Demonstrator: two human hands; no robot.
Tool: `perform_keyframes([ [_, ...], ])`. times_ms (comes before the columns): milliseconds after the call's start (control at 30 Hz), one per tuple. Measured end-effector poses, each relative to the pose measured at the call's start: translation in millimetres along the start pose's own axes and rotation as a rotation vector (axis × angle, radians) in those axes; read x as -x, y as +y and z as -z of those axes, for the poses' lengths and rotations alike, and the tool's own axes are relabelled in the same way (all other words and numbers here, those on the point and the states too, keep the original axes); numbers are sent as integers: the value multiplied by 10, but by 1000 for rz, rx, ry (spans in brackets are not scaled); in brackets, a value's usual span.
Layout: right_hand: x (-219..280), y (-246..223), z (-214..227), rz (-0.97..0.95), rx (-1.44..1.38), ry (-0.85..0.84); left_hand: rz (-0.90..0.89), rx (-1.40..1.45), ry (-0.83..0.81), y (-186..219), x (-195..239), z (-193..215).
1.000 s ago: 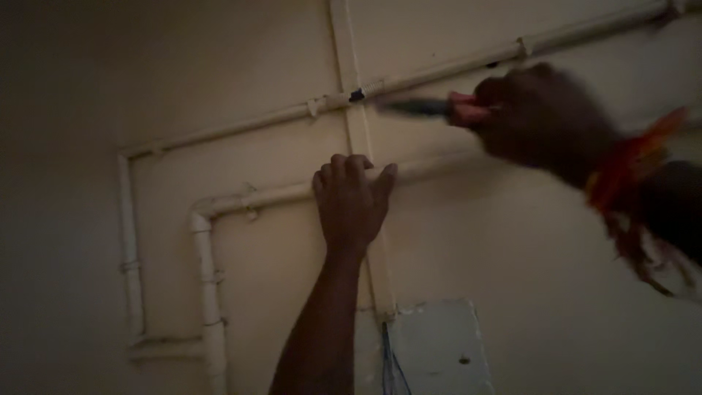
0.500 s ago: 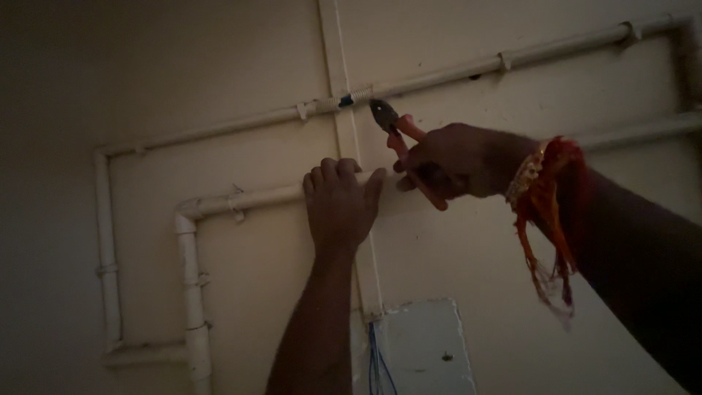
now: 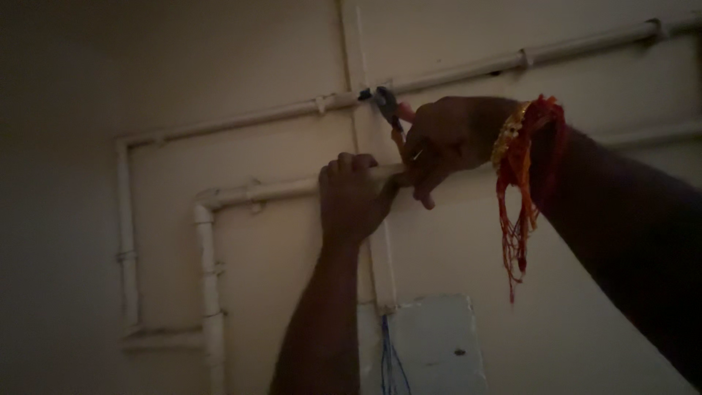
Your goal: The person marks a white conduit pipe on a wall using a white marker and then uses pliers to cut a segment of the pipe.
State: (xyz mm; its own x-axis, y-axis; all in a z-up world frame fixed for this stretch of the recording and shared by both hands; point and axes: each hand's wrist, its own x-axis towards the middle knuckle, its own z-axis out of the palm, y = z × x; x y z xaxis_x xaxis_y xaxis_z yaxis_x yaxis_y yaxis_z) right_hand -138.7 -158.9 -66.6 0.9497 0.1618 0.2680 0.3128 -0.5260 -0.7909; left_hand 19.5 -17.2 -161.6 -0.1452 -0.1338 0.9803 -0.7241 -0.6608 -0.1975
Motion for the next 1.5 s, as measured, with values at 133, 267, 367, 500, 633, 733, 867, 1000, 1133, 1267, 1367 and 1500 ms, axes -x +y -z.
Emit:
perform_keyframes([
  [133,205,-131,-106,127,1479,91,-72,-11,74,-3,76,25],
  [267,53,-91,-8,266,1056,-44,9,3,-25,23,43,54],
  [367,21,-168,24,170,1429,98,41,37,-51,52,39,96],
  [500,7,-113,34,205,1403,169,86,32,-95,72,32,92],
  [633,-67,-143,-56,21,353,245,64,19,-28,72,56,55],
  [733,26,-151,-138,-21,99,280,41,33,-38,39,52,56],
  [867,71,-115,-190,-38,-61,258,48,64,-56,36,61,84],
  [1000,-23,-41,-182,63,-227,205,56,47,-64,44,42,71],
  [1133,55,28,-209,110,-9,264,2,23,-2,9,80,39],
  [1267,111,40,-160,12,-19,297,-61,35,-22,-65,73,66],
  [1367,77,79,-108,107,8,179,-35,24,-73,-41,53,95],
  [1500,20,177,-189,42,-19,355,18,19,-121,-22,53,111],
])
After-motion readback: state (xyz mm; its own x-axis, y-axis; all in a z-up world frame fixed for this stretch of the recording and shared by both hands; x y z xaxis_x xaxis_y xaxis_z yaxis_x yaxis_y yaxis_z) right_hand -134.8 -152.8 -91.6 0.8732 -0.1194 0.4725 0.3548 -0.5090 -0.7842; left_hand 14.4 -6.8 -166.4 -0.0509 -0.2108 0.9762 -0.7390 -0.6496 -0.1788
